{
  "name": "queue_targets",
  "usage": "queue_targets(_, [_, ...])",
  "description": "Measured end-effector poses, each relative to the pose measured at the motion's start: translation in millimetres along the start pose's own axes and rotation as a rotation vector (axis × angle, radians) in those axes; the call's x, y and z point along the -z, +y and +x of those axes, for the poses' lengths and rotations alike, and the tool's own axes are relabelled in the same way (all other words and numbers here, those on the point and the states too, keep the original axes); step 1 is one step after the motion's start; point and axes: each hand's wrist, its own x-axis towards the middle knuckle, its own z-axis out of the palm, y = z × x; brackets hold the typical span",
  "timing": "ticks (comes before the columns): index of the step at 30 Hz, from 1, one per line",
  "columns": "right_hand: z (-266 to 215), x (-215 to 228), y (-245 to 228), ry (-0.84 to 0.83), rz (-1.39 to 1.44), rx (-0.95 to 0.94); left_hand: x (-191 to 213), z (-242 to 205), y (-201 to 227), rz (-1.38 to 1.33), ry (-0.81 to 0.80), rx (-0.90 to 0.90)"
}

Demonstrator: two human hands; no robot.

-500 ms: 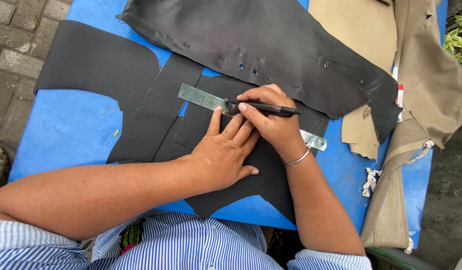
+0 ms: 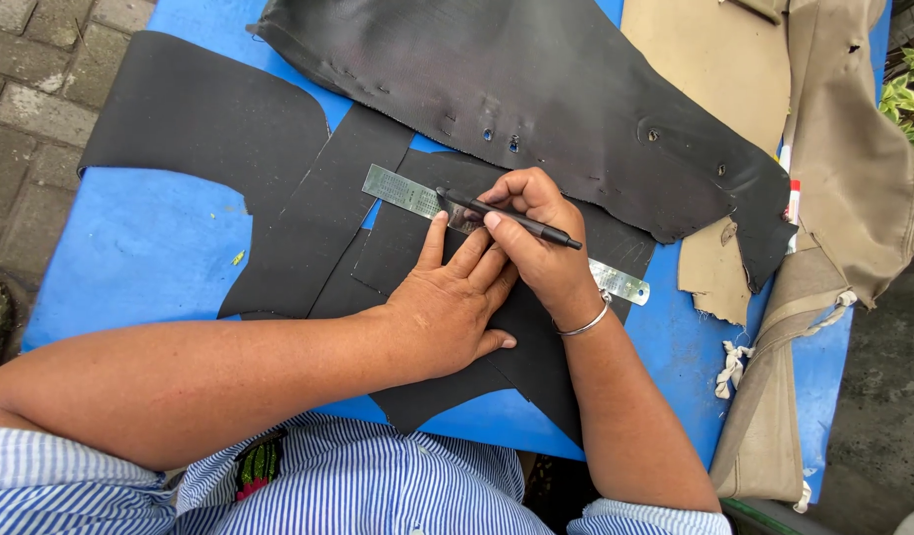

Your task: Marking lines on leather pieces using a ruler and a marker for preparation

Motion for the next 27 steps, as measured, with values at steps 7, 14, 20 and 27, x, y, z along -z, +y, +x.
queue_targets(7, [2.9,2.9,0.8,0.031,-0.149,0.072,-2.8,0.3,0.6,0.010,0.000,0.002])
queue_targets(14, [6.9,-9.3,-6.0,0.001,-0.111,0.125,-14.5,2.6,1.8,0.023,0.010,0.004])
queue_targets(20, [5.9,2.5,-5.3,0.007,-0.126,0.138,-7.7,1.0,1.5,0.021,0.020,0.005])
queue_targets(27, [8.3,2.3,-2.6,-0.018,-0.186,0.181,-9.2,2.2,1.6,0.018,-0.001,0.005])
